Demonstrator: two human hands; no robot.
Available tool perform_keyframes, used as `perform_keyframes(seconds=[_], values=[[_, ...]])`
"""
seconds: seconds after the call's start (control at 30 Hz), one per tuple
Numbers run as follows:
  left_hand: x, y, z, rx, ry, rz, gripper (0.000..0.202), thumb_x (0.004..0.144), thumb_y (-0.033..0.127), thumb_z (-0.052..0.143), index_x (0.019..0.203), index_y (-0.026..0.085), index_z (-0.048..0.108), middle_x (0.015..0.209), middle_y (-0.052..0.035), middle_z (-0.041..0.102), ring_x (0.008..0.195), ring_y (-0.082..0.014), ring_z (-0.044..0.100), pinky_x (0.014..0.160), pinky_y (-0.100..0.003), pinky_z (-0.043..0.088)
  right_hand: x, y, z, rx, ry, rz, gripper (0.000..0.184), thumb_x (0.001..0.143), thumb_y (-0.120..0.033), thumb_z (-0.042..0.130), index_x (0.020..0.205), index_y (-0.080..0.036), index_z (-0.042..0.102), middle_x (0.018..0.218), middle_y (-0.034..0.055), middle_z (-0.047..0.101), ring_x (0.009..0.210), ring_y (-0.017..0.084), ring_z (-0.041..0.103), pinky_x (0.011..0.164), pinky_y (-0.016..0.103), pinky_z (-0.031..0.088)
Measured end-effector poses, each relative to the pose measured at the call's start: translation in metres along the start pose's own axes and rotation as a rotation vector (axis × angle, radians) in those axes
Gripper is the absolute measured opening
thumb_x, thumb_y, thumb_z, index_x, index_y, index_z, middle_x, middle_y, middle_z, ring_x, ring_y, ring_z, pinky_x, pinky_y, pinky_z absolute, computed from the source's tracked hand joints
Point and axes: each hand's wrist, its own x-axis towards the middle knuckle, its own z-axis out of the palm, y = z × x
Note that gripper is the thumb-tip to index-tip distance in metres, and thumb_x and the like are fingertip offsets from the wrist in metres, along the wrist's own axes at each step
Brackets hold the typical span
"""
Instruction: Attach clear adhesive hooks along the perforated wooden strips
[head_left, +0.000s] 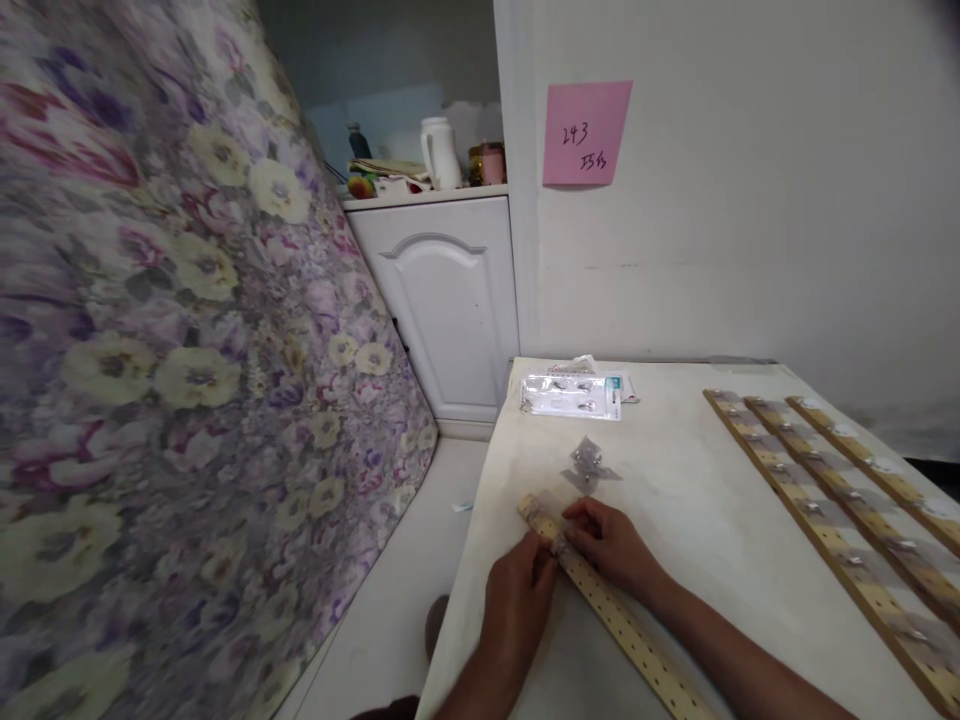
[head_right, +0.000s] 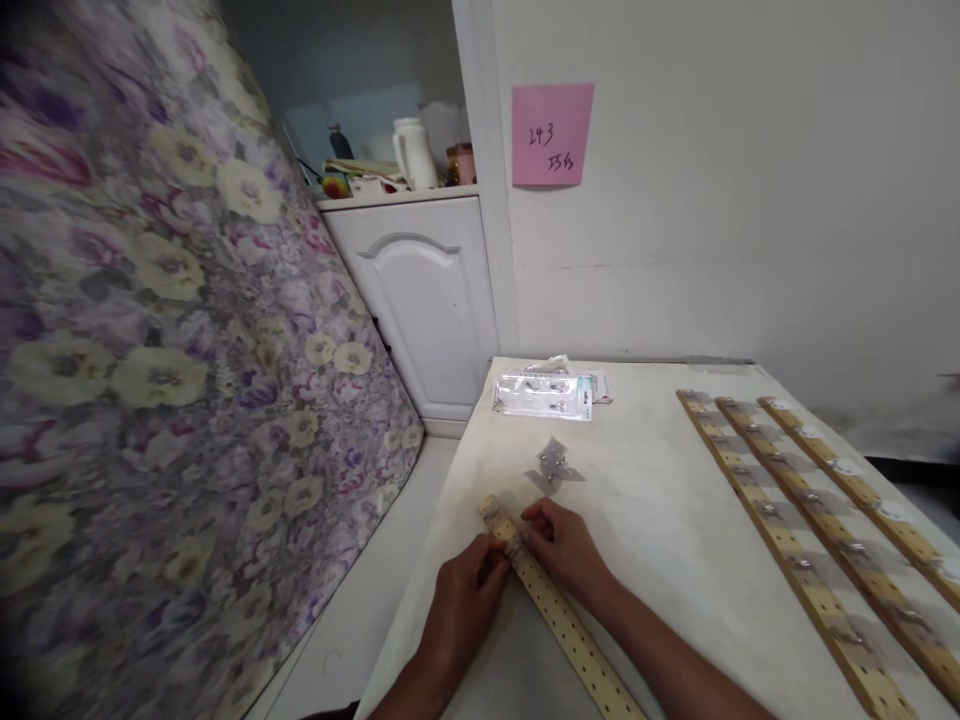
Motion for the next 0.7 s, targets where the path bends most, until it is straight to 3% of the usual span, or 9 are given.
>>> perform_keyframes(seconds=[0.17, 0.4, 0.53, 0.7], values=[[-0.001, -0.001, -0.002, -0.067, 0.004, -0.028, 0.012, 0.083, 0.023, 0.048, 0.092, 0.022, 0.055, 0.077, 0.0016, 0.065, 0.072, -0.0142, 0.061, 0.066, -0.022, 0.041, -0.001, -0.001, -0.003, 0.050, 0.008, 0.010, 0.022, 0.075, -0.029, 0.056, 0.093, -0.018, 0.060, 0.064, -0.0027, 0.057, 0.058, 0.014, 0.054, 0.055, 0.026, 0.042], [-0.001, -0.001, -0.009, -0.078, 0.035, -0.066, 0.011, 0.086, 0.029, 0.045, 0.089, 0.021, 0.052, 0.074, 0.0010, 0.063, 0.067, -0.0138, 0.060, 0.061, -0.021, 0.040, 0.001, 0.008, -0.004, 0.101, 0.055, 0.041, 0.025, 0.075, -0.032, 0.055, 0.097, -0.020, 0.057, 0.065, -0.0034, 0.054, 0.055, 0.013, 0.051, 0.051, 0.025, 0.041], [-0.004, 0.001, -0.014, -0.035, 0.045, -0.014, 0.013, 0.087, 0.029, 0.043, 0.084, 0.021, 0.054, 0.071, 0.0018, 0.061, 0.063, -0.0129, 0.056, 0.060, -0.022, 0.039, -0.003, 0.007, -0.003, 0.061, 0.082, -0.012, 0.023, 0.078, -0.033, 0.054, 0.096, -0.020, 0.057, 0.069, -0.0018, 0.056, 0.060, 0.014, 0.052, 0.057, 0.026, 0.043], [-0.011, -0.005, -0.008, 0.113, 0.026, 0.092, 0.027, 0.088, 0.025, 0.039, 0.106, 0.024, 0.059, 0.096, -0.0043, 0.065, 0.087, -0.0181, 0.060, 0.078, -0.028, 0.043, -0.010, -0.004, 0.001, -0.089, 0.080, -0.090, 0.026, 0.077, -0.033, 0.057, 0.100, -0.019, 0.059, 0.081, 0.0021, 0.062, 0.068, 0.016, 0.055, 0.063, 0.028, 0.045]])
